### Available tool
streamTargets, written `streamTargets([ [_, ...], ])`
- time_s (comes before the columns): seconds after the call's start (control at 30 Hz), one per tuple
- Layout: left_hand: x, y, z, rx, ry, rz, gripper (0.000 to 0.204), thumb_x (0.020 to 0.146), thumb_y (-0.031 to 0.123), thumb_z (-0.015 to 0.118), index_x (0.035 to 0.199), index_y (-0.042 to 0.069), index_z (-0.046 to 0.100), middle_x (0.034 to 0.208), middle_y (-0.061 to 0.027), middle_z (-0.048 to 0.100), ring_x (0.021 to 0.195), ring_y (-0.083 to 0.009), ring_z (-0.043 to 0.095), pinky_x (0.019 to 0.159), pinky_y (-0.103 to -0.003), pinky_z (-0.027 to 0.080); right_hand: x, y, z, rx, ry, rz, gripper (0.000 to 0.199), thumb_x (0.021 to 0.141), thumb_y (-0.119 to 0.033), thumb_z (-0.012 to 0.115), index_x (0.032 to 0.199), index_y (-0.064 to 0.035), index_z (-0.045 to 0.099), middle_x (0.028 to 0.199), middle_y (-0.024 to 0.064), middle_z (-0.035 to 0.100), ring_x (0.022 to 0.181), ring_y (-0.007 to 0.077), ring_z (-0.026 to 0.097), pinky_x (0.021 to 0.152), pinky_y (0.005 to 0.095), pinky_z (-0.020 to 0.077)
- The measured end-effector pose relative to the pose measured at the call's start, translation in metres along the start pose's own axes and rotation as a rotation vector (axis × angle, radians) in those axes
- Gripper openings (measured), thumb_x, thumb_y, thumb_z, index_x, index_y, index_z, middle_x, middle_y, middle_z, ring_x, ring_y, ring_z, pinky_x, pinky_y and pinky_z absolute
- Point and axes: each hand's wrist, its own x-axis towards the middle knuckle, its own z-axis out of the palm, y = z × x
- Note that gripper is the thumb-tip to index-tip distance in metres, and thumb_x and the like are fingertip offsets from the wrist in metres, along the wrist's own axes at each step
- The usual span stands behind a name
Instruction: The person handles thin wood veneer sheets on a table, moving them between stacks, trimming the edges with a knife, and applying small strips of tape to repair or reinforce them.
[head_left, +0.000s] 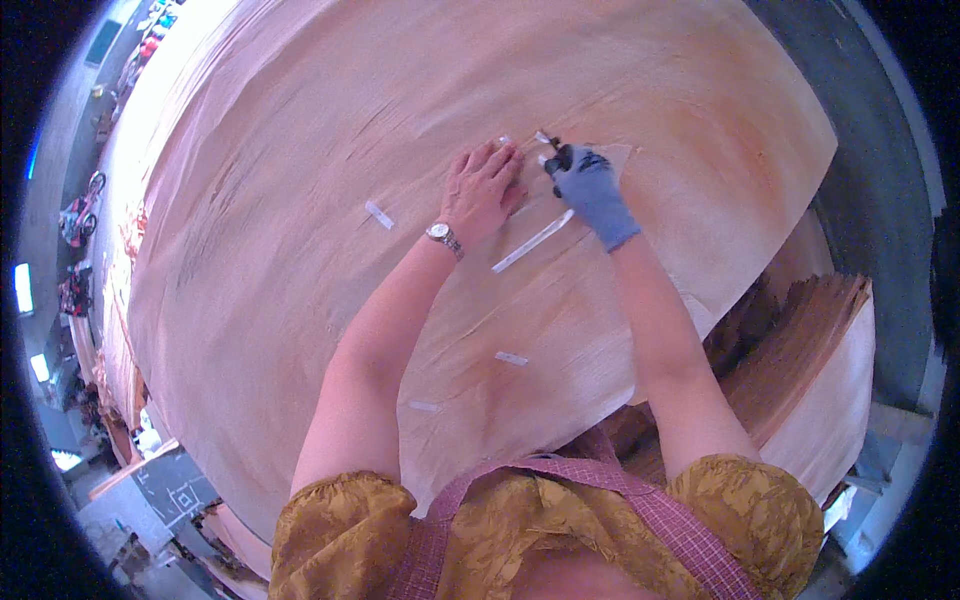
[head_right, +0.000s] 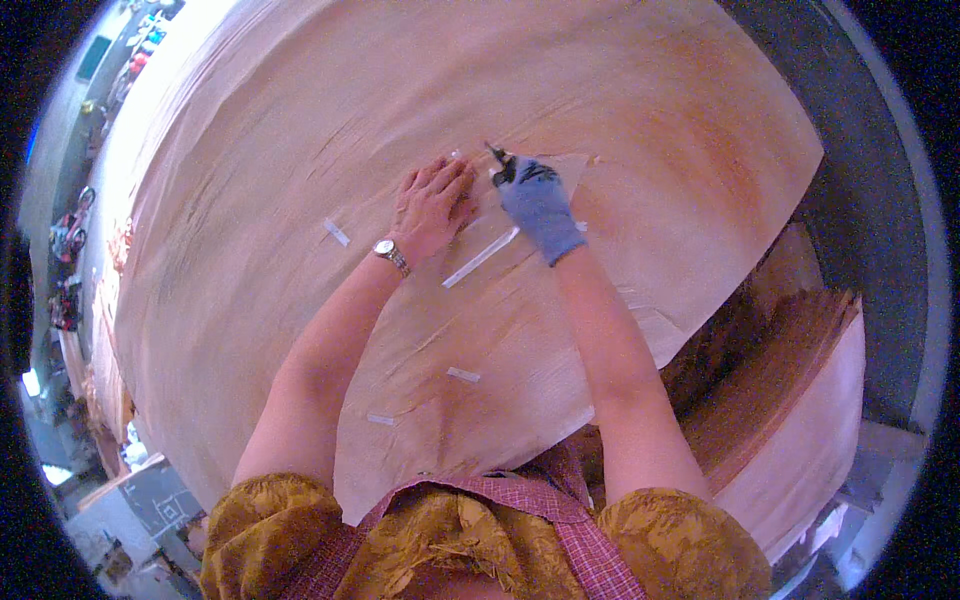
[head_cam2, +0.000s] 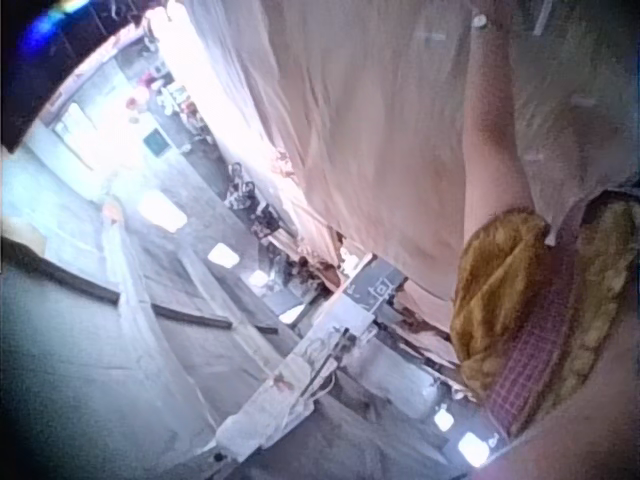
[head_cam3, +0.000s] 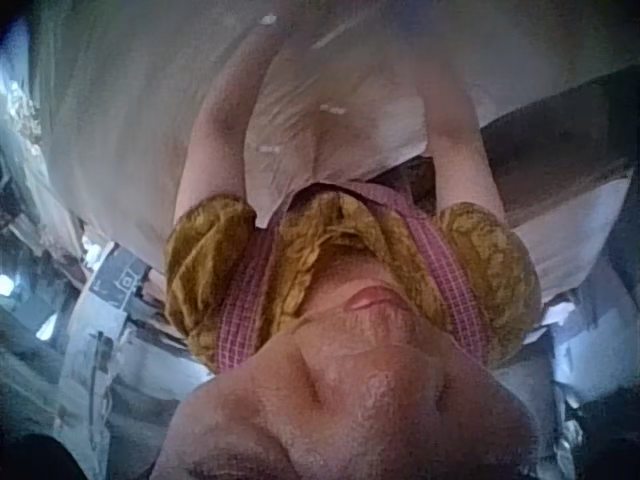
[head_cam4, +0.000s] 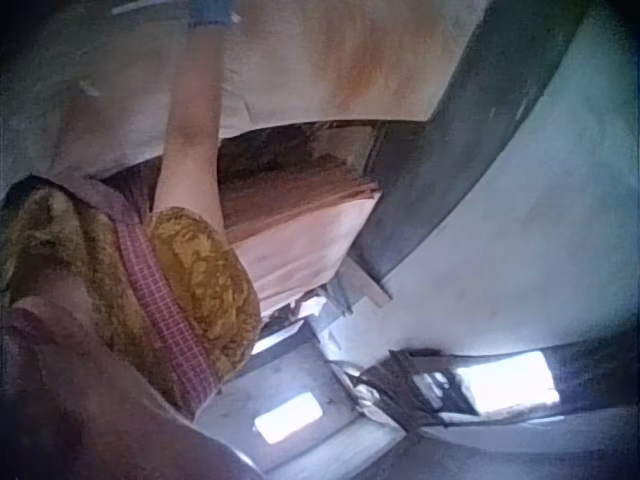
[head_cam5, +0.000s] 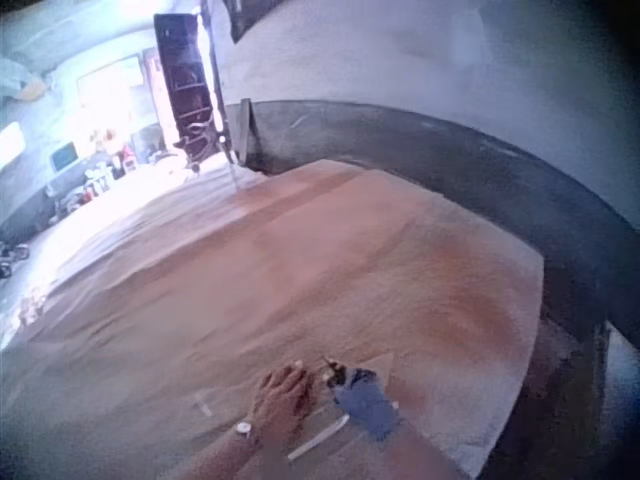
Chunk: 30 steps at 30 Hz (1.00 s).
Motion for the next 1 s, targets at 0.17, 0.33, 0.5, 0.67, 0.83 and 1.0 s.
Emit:
streamTargets([
  [0.17,0.028,0.016,0.000,0.040,-0.015,-0.122,0.037,0.085,0.024,0.060,0.120,0.010,0.062,0.130,-0.0043,0.057,0.126,-0.0251,0.045,0.103,-0.044,0.035,-0.002,0.027,-0.063,0.766,0.042,0.236,0.019,0.092,-0.026,0.063,0.099,-0.0083,0.063,0.072,0.0052,0.067,0.060,0.0102,0.061,0.047,0.0241,0.0390],
  [0.33,0.087,0.072,0.039,-0.184,0.020,0.058,0.035,0.084,0.020,0.058,0.117,0.010,0.064,0.129,-0.0011,0.058,0.125,-0.0222,0.046,0.102,-0.043,0.034,0.015,0.066,-0.072,0.735,-0.031,0.361,0.020,0.090,-0.023,0.067,0.096,-0.0050,0.060,0.074,0.0073,0.069,0.058,0.0101,0.059,0.046,0.0232,0.0391],
  [0.5,0.090,0.077,0.051,-0.023,-0.257,0.052,0.045,0.087,0.024,0.058,0.132,0.019,0.057,0.141,-0.0016,0.050,0.129,-0.0255,0.043,0.104,-0.045,0.034,-0.015,0.071,-0.084,0.687,-0.070,0.470,0.025,0.086,-0.025,0.071,0.094,-0.0044,0.060,0.071,0.0071,0.067,0.053,0.0124,0.059,0.045,0.0259,0.0424],
  [0.67,0.075,0.073,0.052,-0.020,-0.198,0.171,0.043,0.091,0.039,0.055,0.134,0.036,0.055,0.146,-0.0066,0.043,0.133,-0.0328,0.037,0.107,-0.051,0.029,-0.058,0.080,-0.101,0.717,-0.165,0.517,0.020,0.087,-0.028,0.068,0.090,-0.0081,0.066,0.070,0.0070,0.067,0.052,0.0132,0.057,0.048,0.0268,0.0429],
  [0.83,0.081,0.084,0.053,-0.007,-0.216,0.180,0.042,0.090,0.044,0.056,0.132,0.038,0.056,0.147,-0.0084,0.042,0.133,-0.0341,0.037,0.107,-0.052,0.029,-0.053,0.125,-0.119,-0.440,0.146,-0.109,0.020,0.083,-0.022,0.065,0.089,-0.0035,0.059,0.077,0.0162,0.065,0.071,0.0355,0.063,0.065,0.0476,0.0495],
  [1.0,0.059,0.057,0.040,-0.123,-0.154,0.065,0.042,0.089,0.033,0.058,0.131,0.032,0.056,0.145,-0.0091,0.044,0.133,-0.0324,0.039,0.106,-0.052,0.031,-0.067,0.034,-0.132,0.491,-0.166,0.247,0.022,0.091,-0.026,0.063,0.102,-0.0059,0.065,0.075,0.0041,0.068,0.050,0.0122,0.052,0.046,0.0267,0.0412],
])
